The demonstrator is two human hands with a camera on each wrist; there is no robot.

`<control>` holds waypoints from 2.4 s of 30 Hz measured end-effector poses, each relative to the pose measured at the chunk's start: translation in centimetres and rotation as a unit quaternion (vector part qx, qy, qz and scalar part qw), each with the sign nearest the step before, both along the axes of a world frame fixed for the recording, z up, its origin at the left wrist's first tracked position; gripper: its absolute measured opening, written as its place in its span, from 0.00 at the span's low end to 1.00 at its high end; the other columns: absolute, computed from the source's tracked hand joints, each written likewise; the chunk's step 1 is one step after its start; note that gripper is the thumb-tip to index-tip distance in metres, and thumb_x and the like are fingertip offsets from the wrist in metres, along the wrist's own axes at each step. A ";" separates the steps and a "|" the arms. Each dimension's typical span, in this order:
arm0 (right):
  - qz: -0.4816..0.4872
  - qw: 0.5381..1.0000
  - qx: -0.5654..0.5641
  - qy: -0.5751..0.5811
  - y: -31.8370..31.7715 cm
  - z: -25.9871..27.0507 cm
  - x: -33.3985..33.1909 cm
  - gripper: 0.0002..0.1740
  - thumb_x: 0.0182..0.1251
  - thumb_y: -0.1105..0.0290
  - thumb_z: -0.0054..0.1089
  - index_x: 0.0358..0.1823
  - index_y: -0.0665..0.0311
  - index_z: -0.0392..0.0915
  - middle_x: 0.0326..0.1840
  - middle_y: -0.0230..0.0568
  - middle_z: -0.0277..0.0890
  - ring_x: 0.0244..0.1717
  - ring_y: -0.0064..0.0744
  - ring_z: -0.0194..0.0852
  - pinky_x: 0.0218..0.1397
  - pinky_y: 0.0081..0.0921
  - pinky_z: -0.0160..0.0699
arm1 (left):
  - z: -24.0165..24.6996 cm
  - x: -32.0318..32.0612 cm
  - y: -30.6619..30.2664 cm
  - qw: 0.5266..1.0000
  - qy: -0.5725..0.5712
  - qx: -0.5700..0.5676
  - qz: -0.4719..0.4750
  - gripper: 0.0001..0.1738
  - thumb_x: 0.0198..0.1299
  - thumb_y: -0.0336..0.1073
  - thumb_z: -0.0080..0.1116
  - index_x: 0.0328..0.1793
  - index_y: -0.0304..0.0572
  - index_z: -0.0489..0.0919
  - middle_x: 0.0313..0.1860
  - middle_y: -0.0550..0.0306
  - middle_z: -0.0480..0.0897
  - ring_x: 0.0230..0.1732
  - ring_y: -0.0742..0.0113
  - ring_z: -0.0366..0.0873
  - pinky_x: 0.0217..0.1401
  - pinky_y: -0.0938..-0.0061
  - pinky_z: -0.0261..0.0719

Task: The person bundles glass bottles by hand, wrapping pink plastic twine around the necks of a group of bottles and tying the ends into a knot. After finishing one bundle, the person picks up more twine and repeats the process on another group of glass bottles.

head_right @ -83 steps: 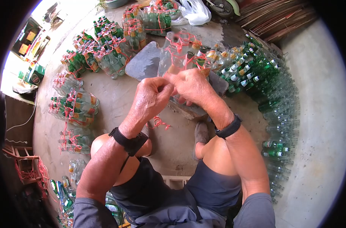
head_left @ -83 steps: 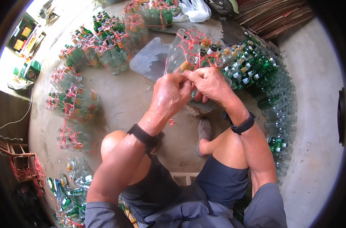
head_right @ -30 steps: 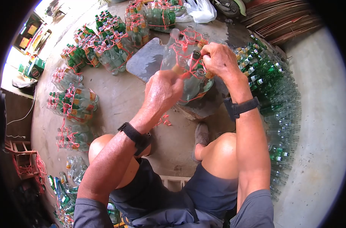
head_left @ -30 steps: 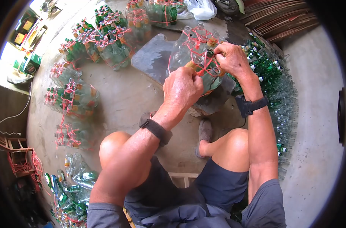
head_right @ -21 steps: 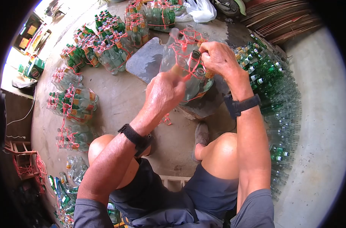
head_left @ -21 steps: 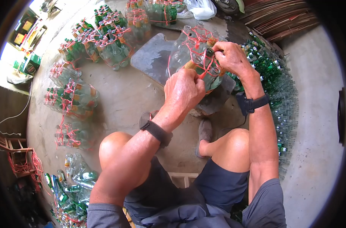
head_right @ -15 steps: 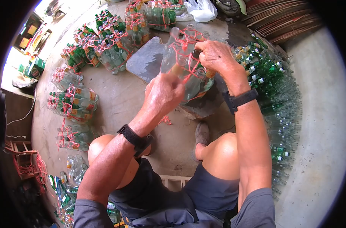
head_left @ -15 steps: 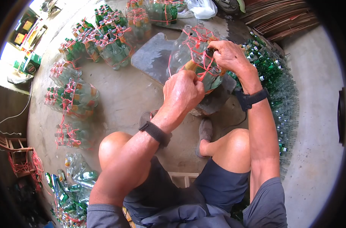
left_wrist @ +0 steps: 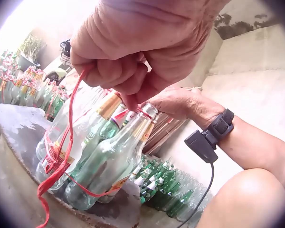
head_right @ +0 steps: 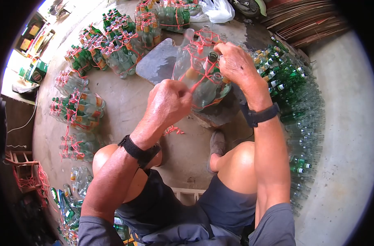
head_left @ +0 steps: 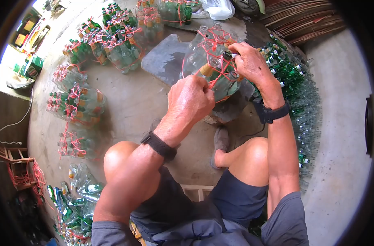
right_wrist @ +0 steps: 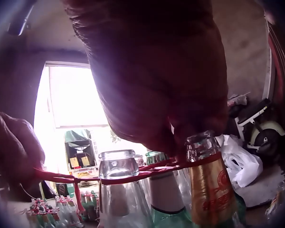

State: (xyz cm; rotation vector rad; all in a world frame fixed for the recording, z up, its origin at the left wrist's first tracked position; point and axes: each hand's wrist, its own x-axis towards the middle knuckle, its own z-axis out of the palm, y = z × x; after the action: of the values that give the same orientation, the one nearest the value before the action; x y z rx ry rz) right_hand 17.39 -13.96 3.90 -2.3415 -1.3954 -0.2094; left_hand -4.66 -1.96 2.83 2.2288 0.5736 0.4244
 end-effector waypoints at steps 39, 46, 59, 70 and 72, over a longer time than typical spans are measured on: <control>0.003 0.983 0.052 0.175 -0.9 2.6 -9.0 0.14 0.73 0.62 0.67 0.35 0.67 0.85 0.28 0.45 0.84 0.33 0.50 0.88 0.39 0.42 0.83 | 0.4 -0.5 1.8 0.994 -0.075 -0.075 0.033 0.12 0.61 0.34 0.61 0.37 0.33 0.90 0.29 0.31 0.84 0.36 0.33 0.88 0.43 0.50 0.86; -0.056 0.851 0.076 0.517 0.4 2.2 -11.5 0.22 0.77 0.53 0.65 0.33 0.67 0.85 0.19 0.26 0.75 0.17 0.16 0.73 0.17 0.21 0.66 | 1.2 -1.4 0.8 0.986 -0.089 -0.137 -0.025 0.14 0.70 0.34 0.61 0.37 0.26 0.86 0.20 0.64 0.76 0.29 0.84 0.68 0.27 0.75 0.69; -0.015 0.884 0.076 0.460 -1.3 3.9 -9.1 0.17 0.76 0.61 0.64 0.31 0.64 0.82 0.23 0.19 0.68 0.25 0.12 0.66 0.24 0.22 0.69 | 0.1 1.8 2.2 0.983 -0.150 0.093 -0.046 0.09 0.67 0.36 0.63 0.48 0.48 0.91 0.42 0.42 0.87 0.42 0.37 0.87 0.48 0.50 0.85; 0.007 0.867 0.098 0.488 -1.5 3.5 -8.1 0.16 0.81 0.57 0.64 0.38 0.61 0.85 0.20 0.14 0.62 0.18 0.07 0.52 0.21 0.15 0.47 | -1.1 4.8 3.5 0.973 -0.126 0.146 -0.126 0.09 0.64 0.38 0.69 0.47 0.47 0.91 0.39 0.46 0.90 0.41 0.42 0.88 0.44 0.56 0.84; 0.013 0.867 0.098 0.488 -1.4 3.6 -8.3 0.16 0.81 0.56 0.64 0.38 0.61 0.85 0.20 0.14 0.62 0.18 0.07 0.52 0.21 0.15 0.47 | -1.4 5.0 3.6 0.977 -0.116 0.125 -0.128 0.09 0.65 0.39 0.70 0.47 0.48 0.92 0.37 0.44 0.90 0.39 0.42 0.88 0.42 0.56 0.85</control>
State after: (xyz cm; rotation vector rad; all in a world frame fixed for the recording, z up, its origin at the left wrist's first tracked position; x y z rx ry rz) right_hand 9.08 -15.38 7.49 -1.7819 -0.8179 0.7200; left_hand 0.32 1.62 1.47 2.4055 0.1115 0.6390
